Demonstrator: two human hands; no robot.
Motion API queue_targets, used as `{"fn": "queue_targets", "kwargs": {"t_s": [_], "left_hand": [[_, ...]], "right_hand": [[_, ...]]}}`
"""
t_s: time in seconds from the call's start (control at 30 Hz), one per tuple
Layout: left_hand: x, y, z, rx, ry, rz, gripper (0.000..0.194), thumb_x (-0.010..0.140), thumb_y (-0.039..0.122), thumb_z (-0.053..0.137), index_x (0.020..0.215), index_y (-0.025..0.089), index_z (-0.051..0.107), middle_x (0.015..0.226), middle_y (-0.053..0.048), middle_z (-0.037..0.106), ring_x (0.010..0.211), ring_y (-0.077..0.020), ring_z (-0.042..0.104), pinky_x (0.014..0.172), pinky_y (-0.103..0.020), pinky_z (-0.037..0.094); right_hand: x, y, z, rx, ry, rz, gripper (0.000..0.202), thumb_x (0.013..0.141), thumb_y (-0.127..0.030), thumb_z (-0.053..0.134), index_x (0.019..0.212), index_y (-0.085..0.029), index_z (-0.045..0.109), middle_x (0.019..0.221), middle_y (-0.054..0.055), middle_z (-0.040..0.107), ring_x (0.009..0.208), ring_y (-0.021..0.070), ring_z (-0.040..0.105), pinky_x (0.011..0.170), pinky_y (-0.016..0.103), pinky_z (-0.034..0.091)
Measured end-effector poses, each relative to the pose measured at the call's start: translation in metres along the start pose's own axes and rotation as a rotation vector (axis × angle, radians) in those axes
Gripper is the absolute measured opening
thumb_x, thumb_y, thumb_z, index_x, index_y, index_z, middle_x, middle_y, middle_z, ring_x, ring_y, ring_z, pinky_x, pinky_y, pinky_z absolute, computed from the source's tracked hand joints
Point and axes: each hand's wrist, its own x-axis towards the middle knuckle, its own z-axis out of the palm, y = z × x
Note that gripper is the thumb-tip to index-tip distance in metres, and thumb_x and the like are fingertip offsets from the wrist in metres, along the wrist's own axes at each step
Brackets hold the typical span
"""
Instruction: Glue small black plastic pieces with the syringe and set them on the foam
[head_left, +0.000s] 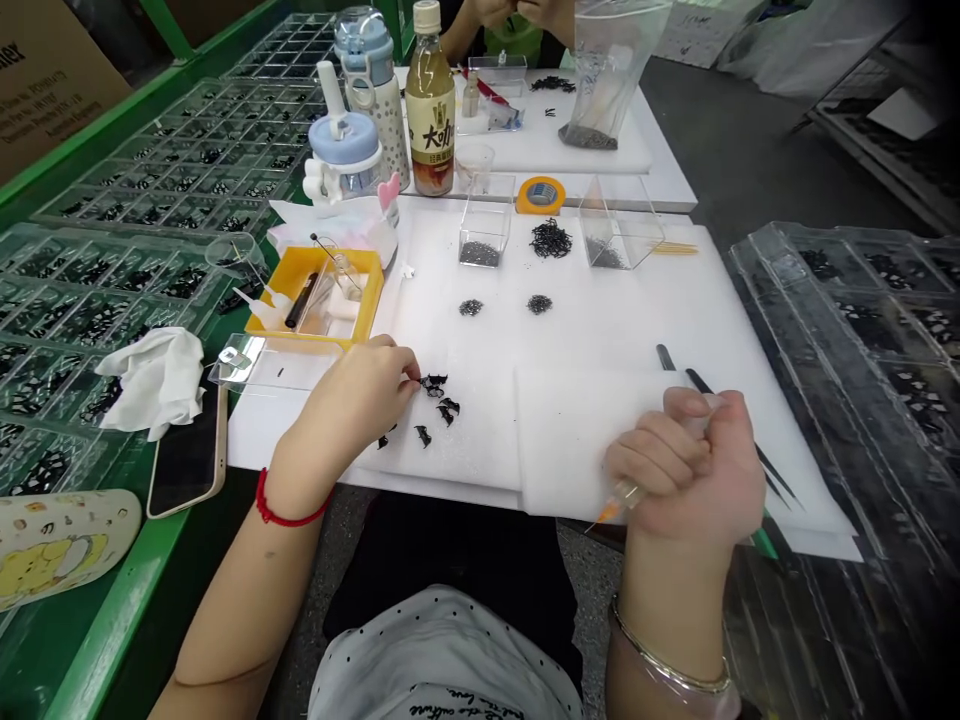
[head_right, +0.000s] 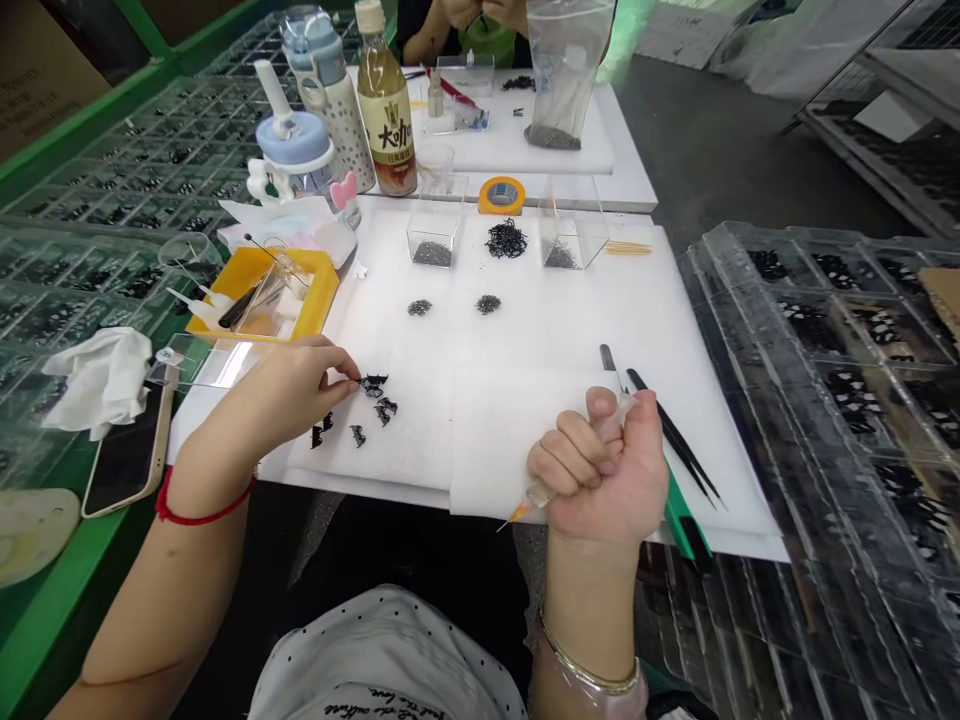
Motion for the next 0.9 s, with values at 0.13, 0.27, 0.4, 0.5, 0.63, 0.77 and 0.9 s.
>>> {"fn": "queue_targets", "kwargs": {"t_s": [0.13, 0.27, 0.4, 0.5, 0.63, 0.77, 0.9], "left_hand": [[0.004, 0.000, 0.001, -0.018, 0.022, -0.021, 0.013, 0.075, 0.015, 0.053, 0.070, 0.018, 0.065, 0.071, -0.005, 0.067, 0.061, -0.0211, 0.060, 0.058, -0.032, 0.043], [0.003, -0.002, 0.000, -0.058, 0.005, -0.024, 0.016, 0.076, 0.017, 0.055, 0.087, 0.017, 0.067, 0.069, -0.004, 0.068, 0.062, -0.0217, 0.061, 0.056, -0.031, 0.042], [0.008, -0.002, 0.003, -0.076, -0.005, 0.008, 0.014, 0.075, 0.016, 0.056, 0.080, 0.018, 0.069, 0.071, -0.004, 0.067, 0.064, -0.0220, 0.061, 0.059, -0.032, 0.043], [0.013, -0.006, 0.004, -0.101, 0.056, -0.005, 0.006, 0.073, 0.018, 0.060, 0.068, 0.020, 0.064, 0.068, -0.004, 0.065, 0.064, -0.0225, 0.059, 0.061, -0.034, 0.043], [0.006, -0.008, -0.004, -0.200, 0.141, -0.065, 0.008, 0.073, 0.019, 0.066, 0.069, 0.021, 0.060, 0.063, -0.002, 0.063, 0.060, -0.0203, 0.058, 0.056, -0.032, 0.044], [-0.021, 0.022, 0.002, -0.435, 0.120, -0.017, 0.030, 0.080, 0.024, 0.067, 0.110, 0.021, 0.062, 0.073, 0.001, 0.068, 0.060, -0.0139, 0.064, 0.052, -0.024, 0.050], [-0.044, 0.073, 0.041, -0.656, 0.079, 0.205, 0.020, 0.080, 0.011, 0.067, 0.098, 0.017, 0.070, 0.070, 0.001, 0.067, 0.061, -0.0095, 0.061, 0.058, -0.019, 0.052]], "right_hand": [[0.000, 0.002, 0.001, 0.005, 0.070, -0.030, 0.026, 0.080, -0.039, 0.066, 0.069, -0.016, 0.066, 0.040, -0.012, 0.017, 0.032, 0.0021, 0.005, 0.024, 0.011, 0.005], [0.000, 0.003, 0.002, 0.003, 0.069, -0.034, 0.028, 0.082, -0.042, 0.063, 0.069, -0.017, 0.066, 0.040, -0.013, 0.016, 0.032, 0.0020, 0.005, 0.024, 0.011, 0.004], [0.000, 0.003, 0.001, 0.002, 0.017, -0.031, 0.029, 0.084, -0.042, 0.061, 0.071, -0.017, 0.065, 0.041, -0.013, 0.018, 0.032, 0.0020, 0.005, 0.025, 0.011, 0.005], [0.000, 0.003, 0.001, 0.004, 0.009, -0.033, 0.030, 0.085, -0.043, 0.059, 0.070, -0.017, 0.064, 0.041, -0.012, 0.019, 0.032, 0.0023, 0.006, 0.026, 0.011, 0.006], [-0.001, 0.004, 0.001, 0.052, 0.022, -0.046, 0.032, 0.085, -0.043, 0.058, 0.070, -0.016, 0.063, 0.041, -0.012, 0.020, 0.032, 0.0014, 0.010, 0.026, 0.010, 0.007], [0.001, 0.006, -0.001, 0.227, -0.027, -0.057, 0.029, 0.087, -0.040, 0.056, 0.069, -0.017, 0.056, 0.041, -0.012, 0.023, 0.031, 0.0014, 0.016, 0.026, 0.011, 0.012], [0.003, 0.006, -0.004, 0.542, -0.121, -0.063, 0.027, 0.090, -0.035, 0.049, 0.068, -0.021, 0.045, 0.042, -0.012, 0.024, 0.030, 0.0037, 0.022, 0.026, 0.014, 0.017]]}}
